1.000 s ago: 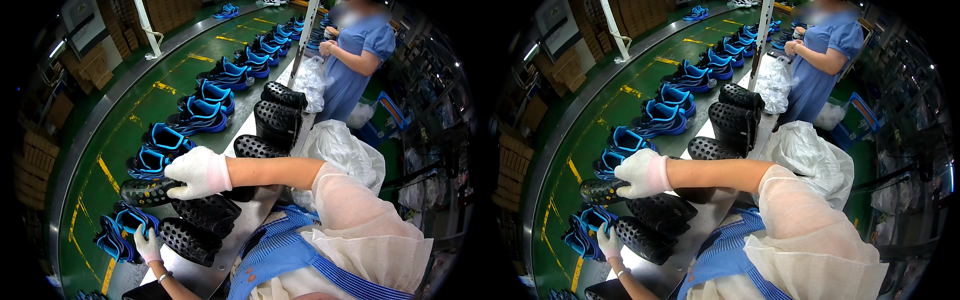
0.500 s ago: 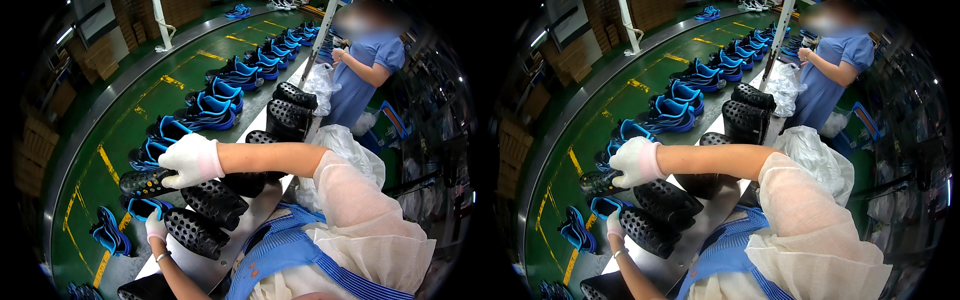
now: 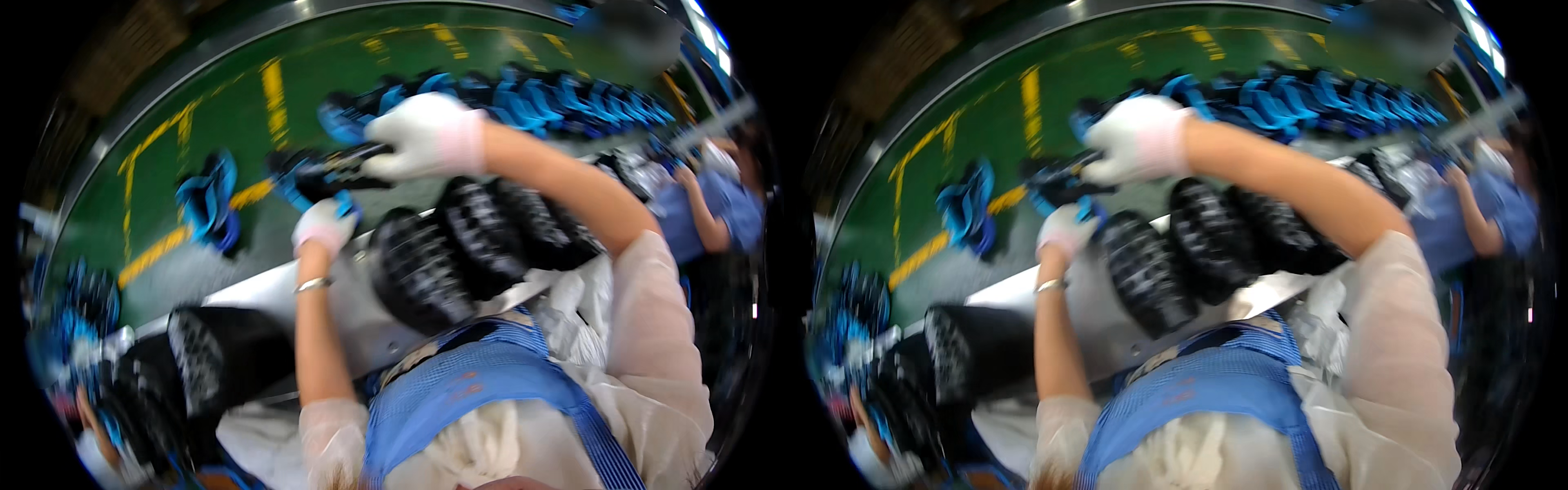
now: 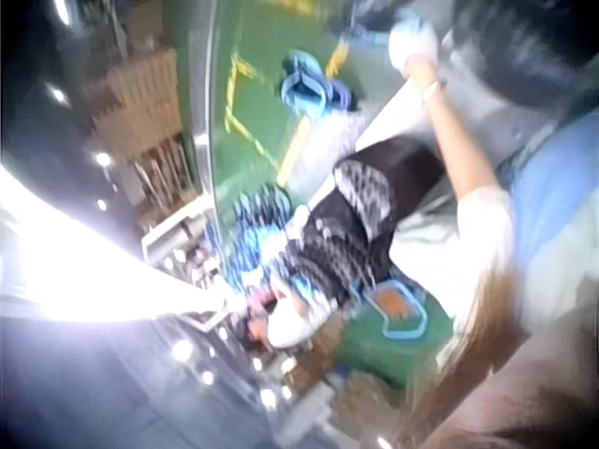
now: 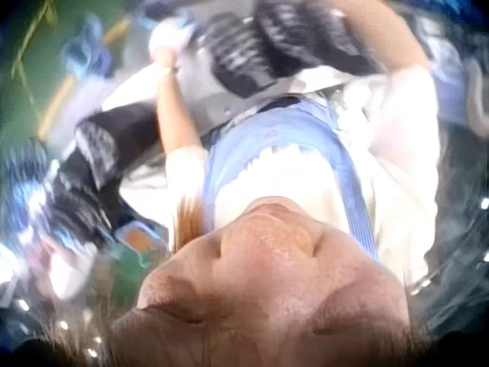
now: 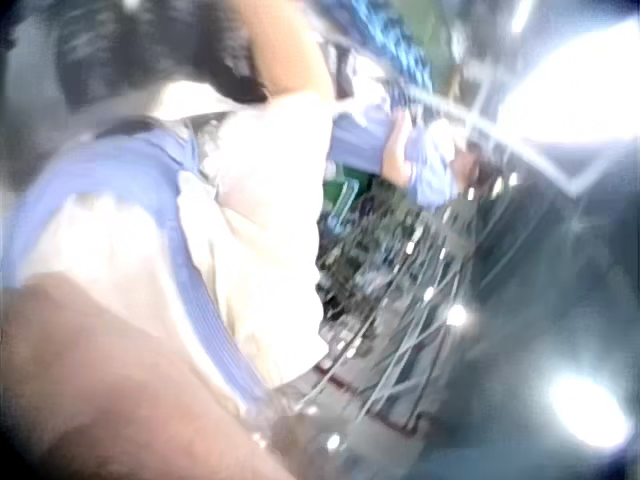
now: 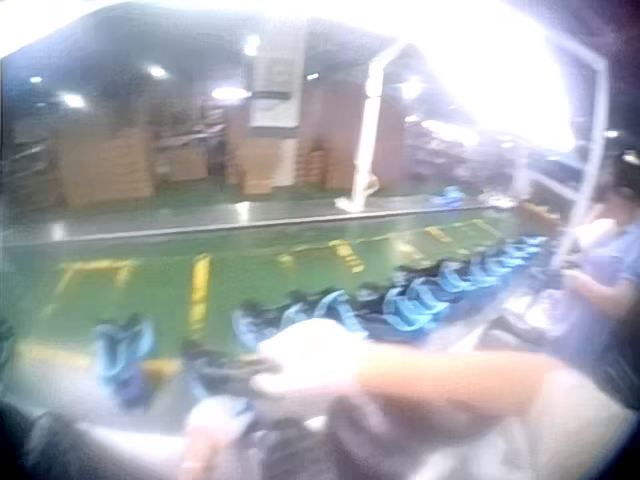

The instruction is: The person takes a black plastic shoe sole from a bag, aligns a blue and black sneaker upper onto it, and presses the two components together by hand along a conveyor belt.

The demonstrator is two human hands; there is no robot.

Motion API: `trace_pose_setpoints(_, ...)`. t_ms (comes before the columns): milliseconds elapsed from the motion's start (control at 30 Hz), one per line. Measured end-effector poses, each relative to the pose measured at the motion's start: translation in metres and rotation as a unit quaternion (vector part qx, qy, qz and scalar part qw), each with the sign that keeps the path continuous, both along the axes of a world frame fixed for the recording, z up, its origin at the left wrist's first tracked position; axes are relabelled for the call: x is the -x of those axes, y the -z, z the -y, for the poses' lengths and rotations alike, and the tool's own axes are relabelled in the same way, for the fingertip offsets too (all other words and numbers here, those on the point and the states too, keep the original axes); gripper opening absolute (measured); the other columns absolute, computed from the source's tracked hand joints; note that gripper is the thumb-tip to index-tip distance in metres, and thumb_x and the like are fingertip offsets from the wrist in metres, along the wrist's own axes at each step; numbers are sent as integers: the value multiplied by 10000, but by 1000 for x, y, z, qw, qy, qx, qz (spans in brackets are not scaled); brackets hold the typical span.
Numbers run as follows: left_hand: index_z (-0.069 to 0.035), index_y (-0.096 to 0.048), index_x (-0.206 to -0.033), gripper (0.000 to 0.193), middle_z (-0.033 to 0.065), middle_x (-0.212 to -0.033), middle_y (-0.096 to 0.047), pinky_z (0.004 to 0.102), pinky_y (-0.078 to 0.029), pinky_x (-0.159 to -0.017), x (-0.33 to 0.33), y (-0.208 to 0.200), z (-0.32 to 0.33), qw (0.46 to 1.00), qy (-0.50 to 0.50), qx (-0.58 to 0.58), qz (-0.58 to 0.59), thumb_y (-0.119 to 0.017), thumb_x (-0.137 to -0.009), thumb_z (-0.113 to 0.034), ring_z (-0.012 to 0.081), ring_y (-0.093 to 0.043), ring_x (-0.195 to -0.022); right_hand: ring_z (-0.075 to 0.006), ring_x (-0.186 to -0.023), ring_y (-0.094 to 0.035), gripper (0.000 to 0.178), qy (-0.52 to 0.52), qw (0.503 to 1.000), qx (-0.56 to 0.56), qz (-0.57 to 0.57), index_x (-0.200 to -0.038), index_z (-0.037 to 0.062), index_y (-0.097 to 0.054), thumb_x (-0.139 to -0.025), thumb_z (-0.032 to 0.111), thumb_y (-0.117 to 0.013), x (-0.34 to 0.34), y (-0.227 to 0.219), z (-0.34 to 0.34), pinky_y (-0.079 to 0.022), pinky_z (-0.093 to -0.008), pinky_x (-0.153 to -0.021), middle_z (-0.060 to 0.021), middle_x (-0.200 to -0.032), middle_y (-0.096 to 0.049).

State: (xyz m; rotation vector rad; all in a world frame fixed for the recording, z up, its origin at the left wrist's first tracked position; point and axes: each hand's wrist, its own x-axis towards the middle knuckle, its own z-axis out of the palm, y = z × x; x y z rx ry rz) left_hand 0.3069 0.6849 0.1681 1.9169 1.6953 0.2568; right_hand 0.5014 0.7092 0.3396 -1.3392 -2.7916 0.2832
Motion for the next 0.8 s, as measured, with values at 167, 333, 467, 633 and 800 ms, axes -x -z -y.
trace_pose_setpoints(167,-48,-686,-915,373,186,-984,-650,430,-491,-826,1,-10,4,998,-43,42,-22,-507,-839,-367,376,-610,-944,-359,-603,-596,420,-50,999,-1,-6,-648,-19,-607,-758,384,-573,19,7,-6,-496,-414,-612,-203,-601,-574)
trace_pose_setpoints(333,-100,-697,-927,308,157,-986,-661,411,-513,-799,-1,-10,10,997,-61,41,-35,-515,-837,-331,353,-628,-919,-358,-566,-561,416,-94,994,40,49,-650,-32,-580,-766,368,-572,34,25,-30,-469,-416,-579,-207,-597,-545)
trace_pose_setpoints(467,-89,-688,-951,316,152,-1005,-659,414,-512,-800,-1,-13,10,994,-79,65,-36,-535,-833,-338,344,-629,-933,-373,-610,-591,478,-70,991,89,67,-695,-45,-627,-754,422,-542,64,29,-41,-492,-409,-622,-250,-632,-568)
trace_pose_setpoints(633,-59,-685,-922,320,158,-1005,-658,418,-506,-813,1,-12,4,994,-74,68,-42,-535,-836,-329,341,-625,-945,-380,-723,-636,384,-6,993,66,98,-758,-4,-683,-742,349,-532,99,31,-37,-518,-418,-719,-235,-727,-634)
trace_pose_setpoints(800,-94,-664,-991,375,156,-1029,-655,451,-496,-813,5,5,1,999,6,-19,-45,-529,-847,-413,354,-625,-912,-325,-816,-665,298,-22,986,97,133,-859,54,-713,-725,274,-563,117,47,-37,-532,-402,-728,-168,-877,-682)
